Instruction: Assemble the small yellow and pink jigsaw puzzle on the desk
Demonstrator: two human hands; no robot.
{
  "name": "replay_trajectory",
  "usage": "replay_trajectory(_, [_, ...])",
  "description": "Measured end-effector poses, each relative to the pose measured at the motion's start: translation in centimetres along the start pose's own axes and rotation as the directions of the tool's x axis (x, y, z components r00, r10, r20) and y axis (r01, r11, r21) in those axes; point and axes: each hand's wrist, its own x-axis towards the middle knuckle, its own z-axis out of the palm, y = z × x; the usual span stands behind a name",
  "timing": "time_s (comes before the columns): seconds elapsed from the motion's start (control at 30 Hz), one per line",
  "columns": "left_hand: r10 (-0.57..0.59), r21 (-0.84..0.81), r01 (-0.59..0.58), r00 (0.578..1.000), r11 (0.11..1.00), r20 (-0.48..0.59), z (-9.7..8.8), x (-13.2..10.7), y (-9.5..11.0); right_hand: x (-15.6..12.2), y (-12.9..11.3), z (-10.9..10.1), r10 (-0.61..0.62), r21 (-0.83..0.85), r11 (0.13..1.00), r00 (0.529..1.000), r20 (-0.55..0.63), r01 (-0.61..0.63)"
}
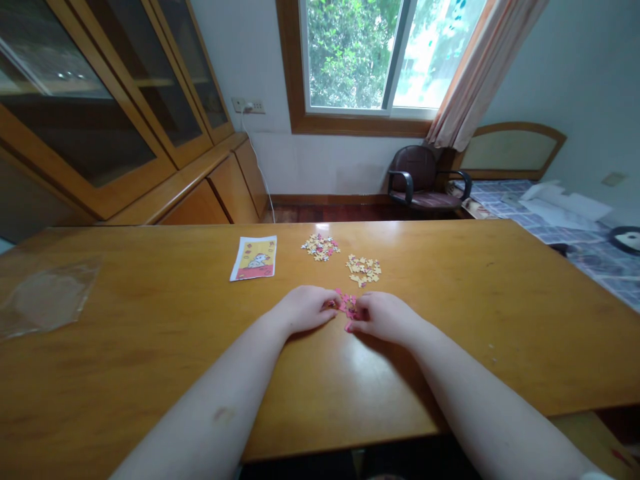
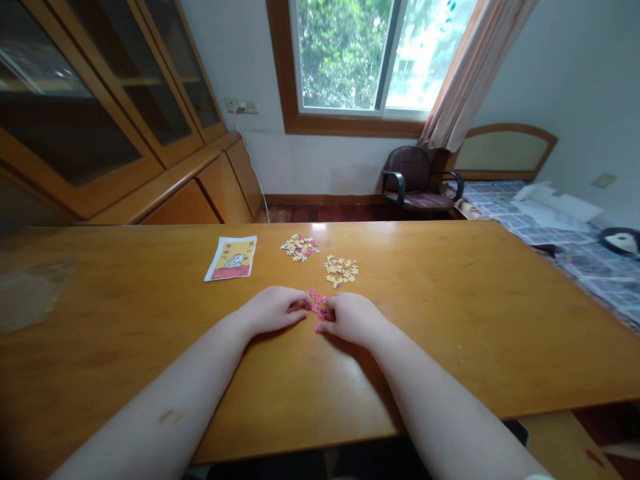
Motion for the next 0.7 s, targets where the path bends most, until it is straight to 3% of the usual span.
replay_trajectory(0.13, [0.109, -0.077, -0.105, 0.992, 0.992, 0.059, -0.1, -0.2, 0.3, 0.1, 0.7, -0.2, 0.002, 0.044, 0.999, 0.997, -0.073, 0.001])
replay_trajectory(0.23, [0.175, -0.117, -0.163, 0.980, 0.980, 0.099, 0.2, -0.2, 0.7, 0.4, 1.4, -0.1, -0.012, 0.055, 0.998, 0.998, -0.059, 0.016])
replay_trajectory(0.43, [0.188, -0.146, -0.169, 0.974, 0.975, 0.129, 1.1, 0.1, 0.9, 0.6, 1.6, 0.1, -0.031, 0.081, 0.996, 1.000, -0.004, 0.031])
replay_trajectory(0.7, [0.100, -0.066, -0.098, 0.994, 0.993, 0.039, 1.1, 0.4, 0.2, 0.3, 1.6, -1.0, 0.046, 0.099, 0.993, 0.994, 0.100, -0.056])
